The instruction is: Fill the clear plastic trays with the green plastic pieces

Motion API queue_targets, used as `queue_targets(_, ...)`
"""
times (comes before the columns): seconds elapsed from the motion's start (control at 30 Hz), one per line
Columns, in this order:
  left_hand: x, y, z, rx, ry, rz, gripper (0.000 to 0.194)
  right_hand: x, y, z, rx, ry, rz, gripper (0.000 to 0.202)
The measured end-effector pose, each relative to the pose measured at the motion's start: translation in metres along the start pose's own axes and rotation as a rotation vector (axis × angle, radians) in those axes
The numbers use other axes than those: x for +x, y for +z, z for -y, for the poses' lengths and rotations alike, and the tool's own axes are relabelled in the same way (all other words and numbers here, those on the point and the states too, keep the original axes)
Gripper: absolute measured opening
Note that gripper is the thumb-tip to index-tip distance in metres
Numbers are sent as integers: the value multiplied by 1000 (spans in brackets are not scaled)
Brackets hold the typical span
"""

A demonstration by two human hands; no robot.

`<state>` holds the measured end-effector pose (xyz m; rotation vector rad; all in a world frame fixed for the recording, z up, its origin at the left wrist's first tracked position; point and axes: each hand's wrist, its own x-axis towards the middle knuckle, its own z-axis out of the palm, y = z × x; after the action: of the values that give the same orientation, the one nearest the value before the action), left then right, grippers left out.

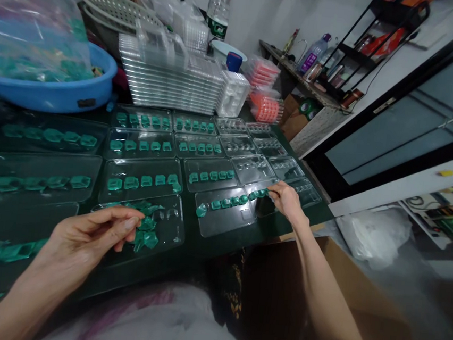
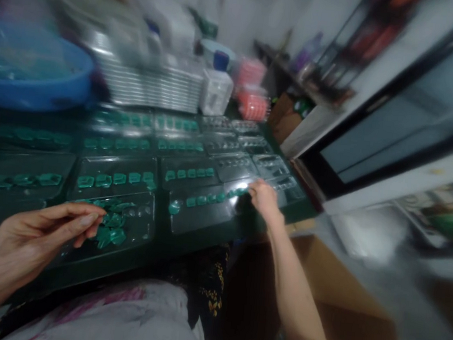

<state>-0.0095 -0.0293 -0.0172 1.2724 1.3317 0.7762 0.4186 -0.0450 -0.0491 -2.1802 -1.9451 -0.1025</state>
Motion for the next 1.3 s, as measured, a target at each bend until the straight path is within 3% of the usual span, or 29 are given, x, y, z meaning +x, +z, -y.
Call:
queue_targets(0.2,-1,-4,1,-14,121,-7,21,-3,11,4,-50,-21,8,28)
queue_targets(0.33,-6,-14,-4,79,189,-159,26,-13,4,6,-65,-4,-13,32)
queue_targets(0.43,-9,-25,-3,124,242,-268,26,-20,-8,17,-92,71,-110,44)
queue_targets(0.5,-11,-30,3,178,305,-267,24,-27,-13,40,-44,84,-231,43)
queue_targets(0.6,-12,-28,14,342,419,-144,20,-43,-15,98,224,-84,-288,32)
queue_targets(0.7,-15,-19,21,565,475,10,21,-61,-6,167,499,-260,-113,23)
queue_targets(0.83,-16,-11,22,798,528,65,27,-73,8,233,641,-345,87,22)
queue_targets(0.97,-14,-10,20,899,545,77,23,-72,15,260,576,-325,138,21)
queue_targets(1.1,-14,-10,20,866,522,-8,20,-71,16,268,593,-241,111,23)
queue_targets(1.2,-17,-12,19,700,524,-152,19,-71,14,274,715,-212,100,25)
queue_targets(1.3,-19,-13,13,314,419,-219,14,-68,10,283,939,-206,108,27)
